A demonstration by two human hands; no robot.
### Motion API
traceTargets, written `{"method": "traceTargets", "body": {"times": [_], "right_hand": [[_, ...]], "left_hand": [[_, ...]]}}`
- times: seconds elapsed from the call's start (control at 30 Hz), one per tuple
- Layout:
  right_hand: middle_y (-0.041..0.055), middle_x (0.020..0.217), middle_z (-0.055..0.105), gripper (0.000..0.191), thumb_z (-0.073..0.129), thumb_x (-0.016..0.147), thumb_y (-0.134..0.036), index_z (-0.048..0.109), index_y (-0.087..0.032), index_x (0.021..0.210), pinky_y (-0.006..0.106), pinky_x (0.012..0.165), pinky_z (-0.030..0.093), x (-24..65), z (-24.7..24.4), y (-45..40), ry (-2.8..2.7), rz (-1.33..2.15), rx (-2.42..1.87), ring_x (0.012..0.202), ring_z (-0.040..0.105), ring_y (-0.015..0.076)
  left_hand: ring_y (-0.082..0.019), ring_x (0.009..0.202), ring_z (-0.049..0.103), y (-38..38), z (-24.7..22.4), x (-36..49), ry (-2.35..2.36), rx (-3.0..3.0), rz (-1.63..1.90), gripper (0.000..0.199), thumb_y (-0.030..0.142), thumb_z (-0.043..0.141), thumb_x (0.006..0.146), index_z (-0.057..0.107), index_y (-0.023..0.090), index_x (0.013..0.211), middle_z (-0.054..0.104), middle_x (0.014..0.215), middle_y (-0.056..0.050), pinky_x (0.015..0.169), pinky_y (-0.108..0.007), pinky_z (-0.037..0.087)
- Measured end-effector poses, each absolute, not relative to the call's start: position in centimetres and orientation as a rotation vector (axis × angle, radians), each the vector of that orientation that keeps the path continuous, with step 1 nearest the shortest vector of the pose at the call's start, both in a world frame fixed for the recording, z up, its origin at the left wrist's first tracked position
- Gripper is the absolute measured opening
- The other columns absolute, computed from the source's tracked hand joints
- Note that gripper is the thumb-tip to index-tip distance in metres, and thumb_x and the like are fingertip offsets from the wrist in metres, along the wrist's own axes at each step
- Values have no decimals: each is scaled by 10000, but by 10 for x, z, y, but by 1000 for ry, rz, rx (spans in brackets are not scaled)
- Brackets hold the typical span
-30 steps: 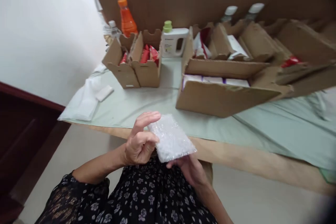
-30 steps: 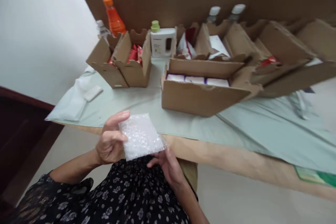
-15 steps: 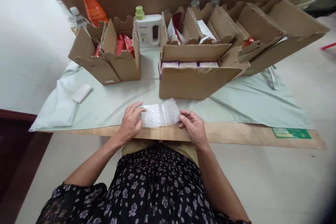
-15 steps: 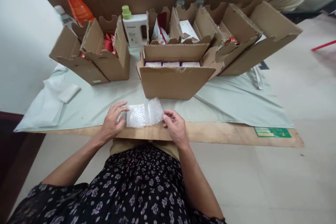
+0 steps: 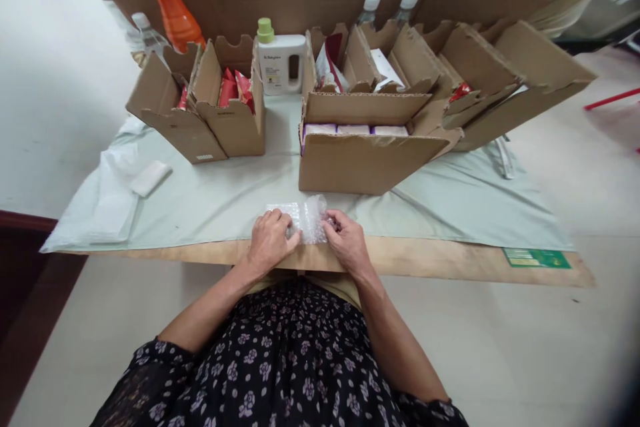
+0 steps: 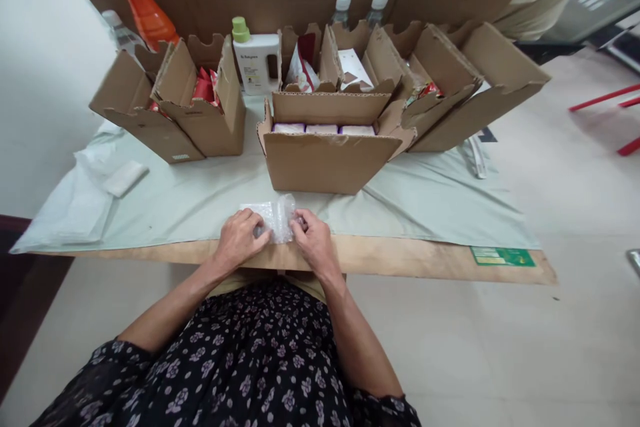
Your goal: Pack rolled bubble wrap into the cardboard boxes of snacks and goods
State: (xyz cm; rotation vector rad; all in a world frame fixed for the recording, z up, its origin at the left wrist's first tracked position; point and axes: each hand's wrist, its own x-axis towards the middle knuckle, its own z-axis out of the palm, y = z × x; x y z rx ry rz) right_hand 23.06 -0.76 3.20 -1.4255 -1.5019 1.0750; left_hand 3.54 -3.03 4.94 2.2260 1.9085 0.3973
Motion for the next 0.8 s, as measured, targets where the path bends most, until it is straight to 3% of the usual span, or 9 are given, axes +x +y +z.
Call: {"method": "traceTargets", "body": {"times": [0.07,0.13,0.27,0.37,0.53,0.67,0.8], "right_hand": [[23,777,713,227,623,857,-407,719,-218,938,302,660,488,230,35,-14,-1466,1092,-1397,676,614,177],[29,799,713,225,622,860,-426,701,-217,892,299,677,498,234,37,-20,-1402,1128,-1356,711,629,183],[9,752,656,226,670,838,-440,666,-214,841,279,645,470,250,40,-28,-1292,1163,-1329,676,581,159],[-12,712,597,251,693,835,-458,641,-214,811,258,591,412,260,39,-30,-1197,1216,-1320,628,505,132],[-10,734,607,272,726,822,-473,621,-225,790,258,631,440,255,43,-33,-1141,1346,-1246,670,519,139],[17,823,670,286,741,814,-494,628,-233,791,301,755,516,247,49,-36,-1146,1400,-1132,782,597,172],[0,759,639,302,783,772,-496,624,-241,795,299,688,518,253,50,-33,-993,1390,-1143,690,570,155]], "left_hand": [[-305,965,657,-31,50,38,1930,2239,389,157,357,736,854,688,208,869,710,963,-121,845,-422,521],[-304,960,657,-30,52,39,1939,2227,383,107,305,721,844,681,205,846,710,958,-123,830,-417,517],[-219,806,650,-24,58,25,1838,1997,509,129,149,603,827,600,213,715,684,807,-52,765,-346,502],[-174,710,622,-24,65,13,1740,1809,620,153,215,586,866,577,218,713,661,752,-10,709,-310,491],[-295,973,646,-39,65,28,1842,2105,510,254,411,781,789,672,217,912,718,1006,-100,880,-429,512],[-322,1005,629,-41,59,41,1916,2189,421,139,238,725,786,685,230,918,710,1034,-124,897,-466,503],[-237,850,634,-33,64,19,1753,1816,665,98,182,633,747,656,233,828,694,883,-44,820,-378,515]]}}
